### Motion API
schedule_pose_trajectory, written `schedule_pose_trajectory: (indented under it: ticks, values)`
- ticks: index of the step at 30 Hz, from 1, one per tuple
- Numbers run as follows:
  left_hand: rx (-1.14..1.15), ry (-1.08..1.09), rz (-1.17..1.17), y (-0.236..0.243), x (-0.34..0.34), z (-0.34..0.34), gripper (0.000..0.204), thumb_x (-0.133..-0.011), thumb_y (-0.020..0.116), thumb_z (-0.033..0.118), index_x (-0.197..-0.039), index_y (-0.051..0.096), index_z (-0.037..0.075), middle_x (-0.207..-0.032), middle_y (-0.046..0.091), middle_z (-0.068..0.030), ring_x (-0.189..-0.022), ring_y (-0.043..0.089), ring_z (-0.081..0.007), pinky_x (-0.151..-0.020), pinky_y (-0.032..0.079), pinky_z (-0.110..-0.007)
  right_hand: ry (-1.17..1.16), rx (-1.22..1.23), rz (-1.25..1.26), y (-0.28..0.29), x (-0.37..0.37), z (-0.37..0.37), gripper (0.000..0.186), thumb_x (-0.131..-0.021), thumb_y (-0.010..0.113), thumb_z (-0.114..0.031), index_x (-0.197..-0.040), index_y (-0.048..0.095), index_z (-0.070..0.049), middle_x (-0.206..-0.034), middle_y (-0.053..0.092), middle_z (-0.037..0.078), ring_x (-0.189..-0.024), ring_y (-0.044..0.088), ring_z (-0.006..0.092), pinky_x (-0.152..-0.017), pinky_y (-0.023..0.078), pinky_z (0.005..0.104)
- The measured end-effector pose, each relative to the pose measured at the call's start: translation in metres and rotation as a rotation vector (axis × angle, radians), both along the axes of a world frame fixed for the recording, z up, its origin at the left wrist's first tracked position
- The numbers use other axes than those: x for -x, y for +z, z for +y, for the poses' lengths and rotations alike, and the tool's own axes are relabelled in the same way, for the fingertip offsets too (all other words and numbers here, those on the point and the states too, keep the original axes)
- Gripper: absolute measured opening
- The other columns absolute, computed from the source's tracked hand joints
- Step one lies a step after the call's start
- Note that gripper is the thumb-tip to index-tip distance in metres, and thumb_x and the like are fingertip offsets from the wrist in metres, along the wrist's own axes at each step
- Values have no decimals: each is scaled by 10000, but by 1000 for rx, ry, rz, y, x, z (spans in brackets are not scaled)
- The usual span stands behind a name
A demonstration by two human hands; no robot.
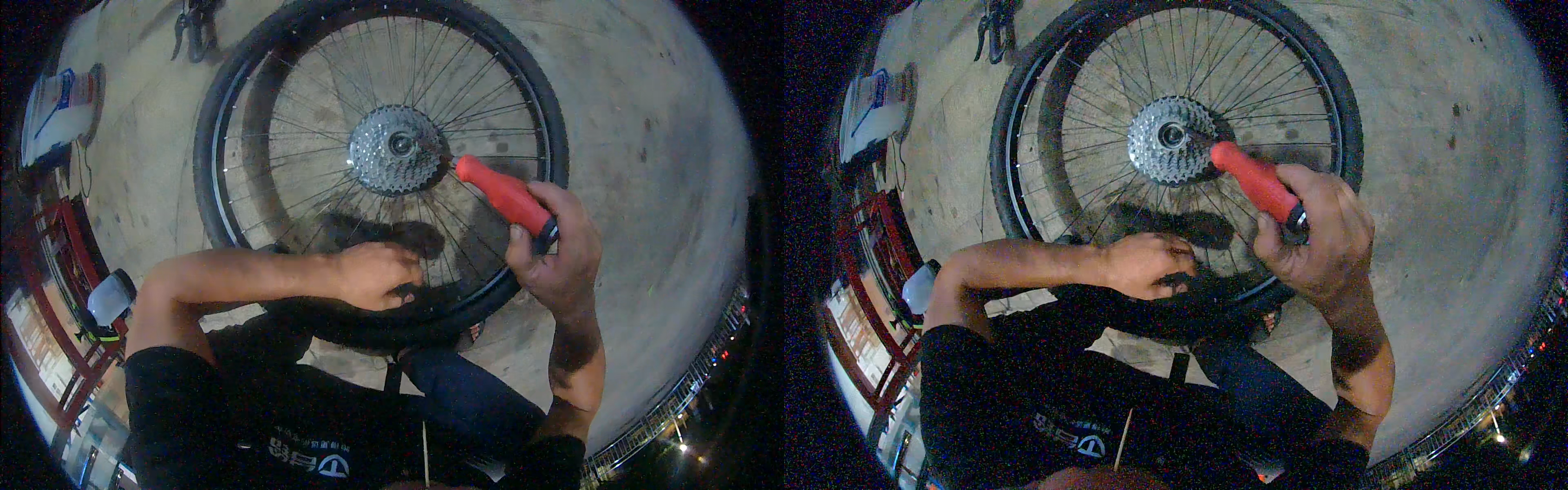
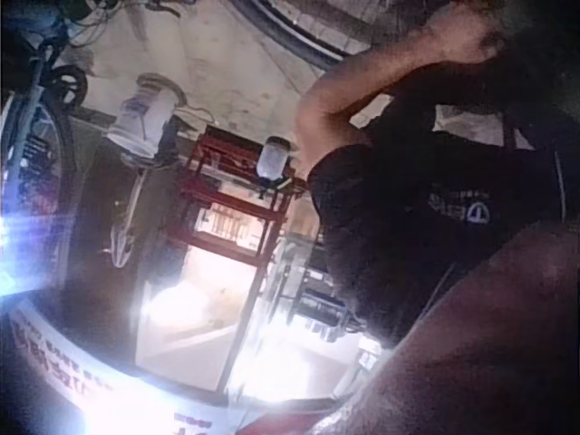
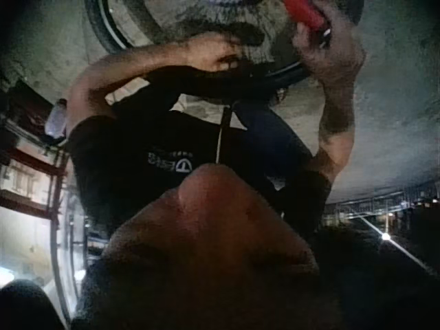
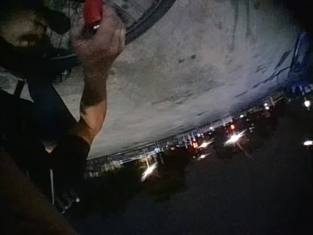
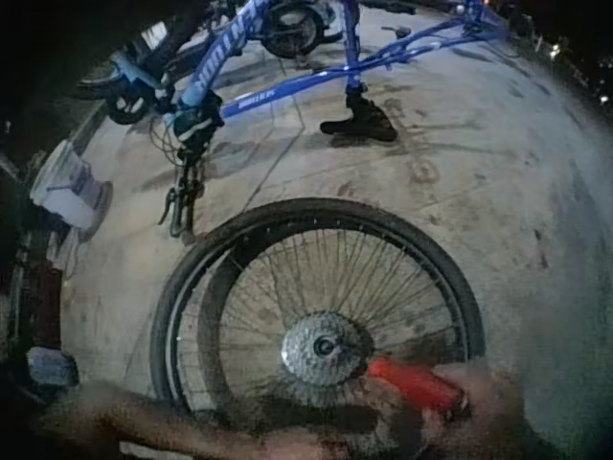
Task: The person removes a bicycle wheel, inspects the cassette and hub, then uses a punch and hammer to tap the cassette area. The person retrieves tools from a red toolbox and continues tapping the wheel hub while holding the wheel on the floor.
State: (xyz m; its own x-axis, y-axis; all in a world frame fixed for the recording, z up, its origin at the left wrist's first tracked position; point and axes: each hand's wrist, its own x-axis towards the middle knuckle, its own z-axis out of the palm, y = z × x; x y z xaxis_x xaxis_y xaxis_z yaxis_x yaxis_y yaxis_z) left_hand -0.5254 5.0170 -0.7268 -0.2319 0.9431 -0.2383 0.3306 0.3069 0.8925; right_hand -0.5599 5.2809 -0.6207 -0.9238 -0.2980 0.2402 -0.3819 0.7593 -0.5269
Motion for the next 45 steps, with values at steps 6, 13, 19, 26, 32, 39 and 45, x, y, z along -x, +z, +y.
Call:
schedule_pose_trajectory:
  ticks: [6,13,19,26,32,39,45]
  values:
    - [-30,-106,21,9,-8,-1,303,-866,661,298,-1064,624,72,-1053,634,-155,-1032,624,-371,-865,539,-481,10,-47,-1,11,-3,-26,459,-750,757,-179,-1158,593,-46,-900,649,132,-774,644,341,-689,539,430]
    - [-16,-98,13,10,10,1,300,-846,681,299,-1025,648,61,-1037,637,-150,-1004,632,-365,-847,542,-478,-51,-137,24,13,-16,-43,457,-745,772,-202,-1143,608,-48,-858,639,120,-728,640,316,-650,542,400]
    - [-3,-74,35,19,27,-18,250,-849,661,274,-973,663,56,-987,646,-165,-967,638,-382,-819,533,-486,-80,-133,25,12,-17,-47,478,-733,784,-201,-1147,609,-38,-850,643,121,-720,647,316,-649,545,401]
    - [-54,312,8,23,54,-68,202,-798,691,169,-943,652,34,-907,637,-154,-906,636,-377,-769,522,-455,-72,-60,22,-1,-24,-37,488,-738,781,-204,-1157,596,-33,-860,651,134,-743,657,339,-657,548,412]
    - [-156,418,254,66,63,-29,328,-800,709,153,-1100,612,61,-1068,631,-140,-982,627,-368,-808,527,-443,-95,-96,-90,-4,-32,-26,478,-729,781,-168,-1150,604,-28,-908,668,155,-782,665,354,-688,547,416]
    - [-349,305,302,73,52,-1,394,-740,707,112,-1111,581,73,-1028,591,-138,-928,628,-343,-780,539,-445,-88,-111,-50,9,-22,-45,467,-715,773,-141,-1141,614,-33,-881,663,156,-742,650,344,-654,530,417]
    - [-119,632,523,28,70,-55,433,-757,735,163,-1144,578,46,-1090,597,-168,-1013,592,-373,-862,495,-445,-95,-93,-103,15,-22,-46,488,-694,773,-102,-1152,619,-35,-887,669,142,-738,655,335,-653,530,407]
